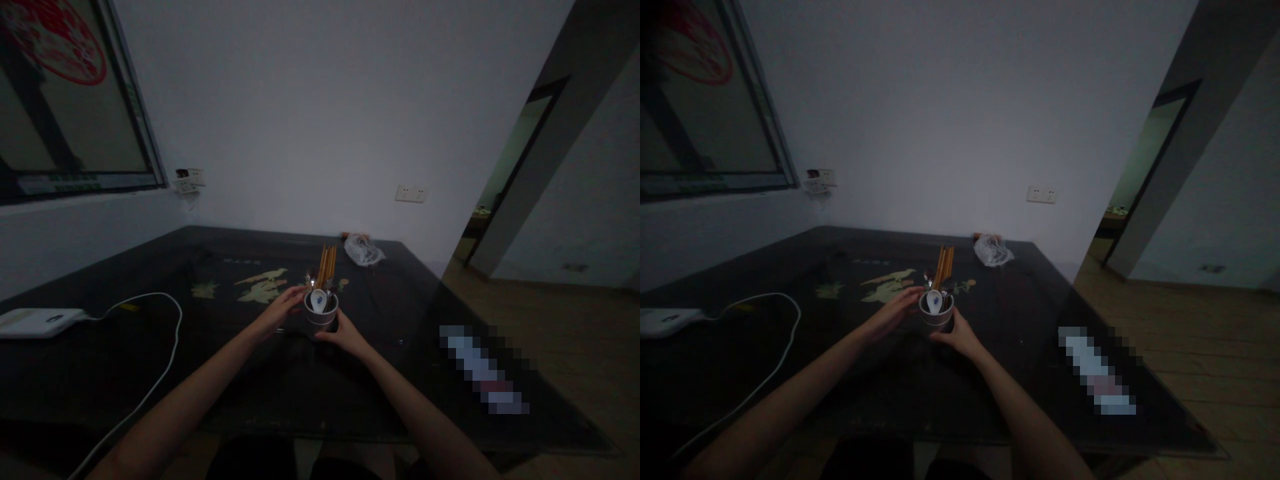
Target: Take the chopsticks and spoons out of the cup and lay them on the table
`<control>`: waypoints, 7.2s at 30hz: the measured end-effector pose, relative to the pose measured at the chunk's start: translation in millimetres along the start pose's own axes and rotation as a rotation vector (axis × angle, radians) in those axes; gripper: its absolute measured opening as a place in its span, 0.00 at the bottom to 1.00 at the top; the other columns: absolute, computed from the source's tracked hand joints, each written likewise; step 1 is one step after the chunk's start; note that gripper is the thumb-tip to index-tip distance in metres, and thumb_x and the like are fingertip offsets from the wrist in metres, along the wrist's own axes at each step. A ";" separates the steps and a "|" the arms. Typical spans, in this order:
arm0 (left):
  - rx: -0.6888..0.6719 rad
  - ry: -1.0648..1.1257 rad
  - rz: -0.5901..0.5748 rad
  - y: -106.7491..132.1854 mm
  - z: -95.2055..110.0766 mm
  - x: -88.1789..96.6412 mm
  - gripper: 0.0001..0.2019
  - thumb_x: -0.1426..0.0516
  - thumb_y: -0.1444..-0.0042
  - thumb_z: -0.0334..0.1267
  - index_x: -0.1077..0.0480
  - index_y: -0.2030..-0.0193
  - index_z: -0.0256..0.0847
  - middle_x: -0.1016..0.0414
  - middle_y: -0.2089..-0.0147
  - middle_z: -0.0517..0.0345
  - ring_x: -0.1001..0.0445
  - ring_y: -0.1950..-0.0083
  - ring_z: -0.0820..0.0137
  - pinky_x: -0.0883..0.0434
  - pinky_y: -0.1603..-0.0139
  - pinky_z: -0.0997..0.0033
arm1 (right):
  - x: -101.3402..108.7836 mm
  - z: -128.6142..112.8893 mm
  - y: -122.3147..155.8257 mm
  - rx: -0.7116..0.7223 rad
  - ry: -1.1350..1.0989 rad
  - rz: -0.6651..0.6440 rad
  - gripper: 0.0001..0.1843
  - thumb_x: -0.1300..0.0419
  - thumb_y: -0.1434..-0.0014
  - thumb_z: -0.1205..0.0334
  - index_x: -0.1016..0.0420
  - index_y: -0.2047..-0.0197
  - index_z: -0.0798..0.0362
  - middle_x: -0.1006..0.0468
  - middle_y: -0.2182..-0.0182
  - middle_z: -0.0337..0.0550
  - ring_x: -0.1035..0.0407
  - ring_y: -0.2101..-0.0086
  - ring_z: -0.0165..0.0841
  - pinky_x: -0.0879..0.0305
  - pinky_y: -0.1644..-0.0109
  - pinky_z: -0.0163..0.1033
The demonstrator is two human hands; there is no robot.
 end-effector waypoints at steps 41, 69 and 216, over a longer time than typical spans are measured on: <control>0.353 0.201 -0.369 -63.4 24.4 -32.3 0.17 0.33 0.58 0.40 0.26 0.61 0.33 0.20 0.62 0.50 0.24 0.61 0.68 0.30 0.54 0.69 | 1.1 -5.2 1.8 0.025 0.026 0.000 0.51 0.27 0.64 0.57 0.44 0.38 0.50 0.36 0.41 0.52 0.43 0.40 0.45 0.51 0.36 0.54; 0.160 0.009 -0.469 -64.9 23.1 -35.0 0.20 0.36 0.52 0.49 0.25 0.61 0.32 0.22 0.60 0.47 0.25 0.62 0.69 0.30 0.60 0.71 | 1.2 8.0 -1.1 0.056 0.072 -0.009 0.53 0.28 0.62 0.55 0.48 0.35 0.52 0.38 0.39 0.53 0.44 0.40 0.45 0.51 0.35 0.52; 0.422 -1.480 0.344 -9.6 -13.6 155.7 0.23 0.49 0.43 0.51 0.34 0.43 0.43 0.28 0.48 0.43 0.27 0.49 0.56 0.30 0.56 0.66 | 4.0 5.2 1.2 -0.036 0.102 -0.030 0.47 0.29 0.59 0.54 0.43 0.39 0.53 0.34 0.42 0.52 0.40 0.42 0.44 0.48 0.36 0.51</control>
Point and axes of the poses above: each hand's wrist, its own y-axis away from the middle knuckle, its own x-axis out of the back of the hand, z = x × y, the point moved 1 cm from there along -y, towards the middle knuckle
